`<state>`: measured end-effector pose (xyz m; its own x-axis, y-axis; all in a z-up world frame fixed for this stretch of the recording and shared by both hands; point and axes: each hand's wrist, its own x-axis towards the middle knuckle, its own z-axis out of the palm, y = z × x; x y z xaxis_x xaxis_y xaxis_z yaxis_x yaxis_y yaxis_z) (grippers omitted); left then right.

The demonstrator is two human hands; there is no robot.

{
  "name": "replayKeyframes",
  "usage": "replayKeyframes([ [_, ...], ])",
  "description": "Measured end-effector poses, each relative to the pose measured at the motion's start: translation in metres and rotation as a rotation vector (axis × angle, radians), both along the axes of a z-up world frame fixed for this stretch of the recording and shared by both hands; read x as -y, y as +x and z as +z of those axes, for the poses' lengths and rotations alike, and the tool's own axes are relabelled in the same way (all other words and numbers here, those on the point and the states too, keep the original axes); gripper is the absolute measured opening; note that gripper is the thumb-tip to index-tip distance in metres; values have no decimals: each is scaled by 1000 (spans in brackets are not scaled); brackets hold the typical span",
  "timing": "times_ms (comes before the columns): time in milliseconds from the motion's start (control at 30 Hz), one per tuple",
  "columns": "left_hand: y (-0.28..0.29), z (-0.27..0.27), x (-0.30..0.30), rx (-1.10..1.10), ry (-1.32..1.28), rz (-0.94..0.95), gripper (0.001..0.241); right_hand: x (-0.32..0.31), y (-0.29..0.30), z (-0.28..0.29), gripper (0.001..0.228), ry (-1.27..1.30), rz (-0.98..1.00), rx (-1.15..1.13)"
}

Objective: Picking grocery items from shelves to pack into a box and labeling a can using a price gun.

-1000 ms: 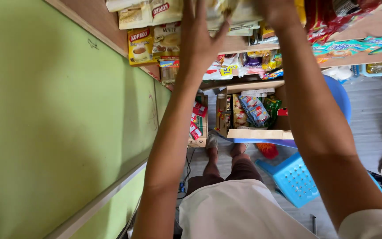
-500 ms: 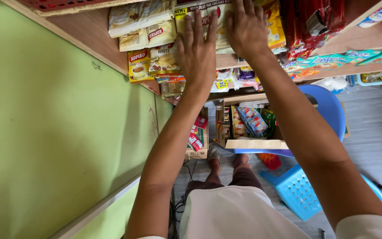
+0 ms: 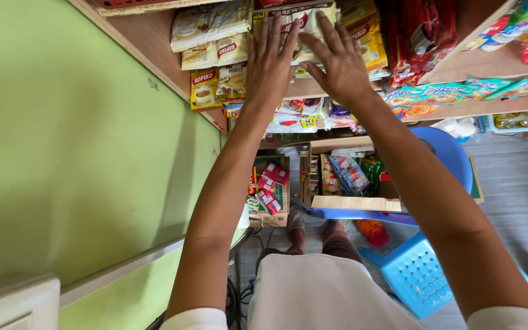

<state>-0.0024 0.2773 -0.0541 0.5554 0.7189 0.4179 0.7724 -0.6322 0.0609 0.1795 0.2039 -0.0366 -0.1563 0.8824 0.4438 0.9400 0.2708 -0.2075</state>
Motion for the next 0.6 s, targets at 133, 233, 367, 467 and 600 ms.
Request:
replayKeyframes([
  [133,-11,-9,14,157,27,-77,82,1,-1,-15,58,-28,-64,-10],
  [233,-14,-28,16,177,68,-92,76,18,-1,-4,71,7,-25,-90],
  [367,-22,-9,36,209,53,-123,71,48,8,-3,76,-43,-70,-110],
  [467,-22,7,63,213,66,-93,64,80,17,-8,72,14,-78,-136],
  [600,-6,-3,118,506,39,-183,48,155,30,-28,49,51,-128,-385],
])
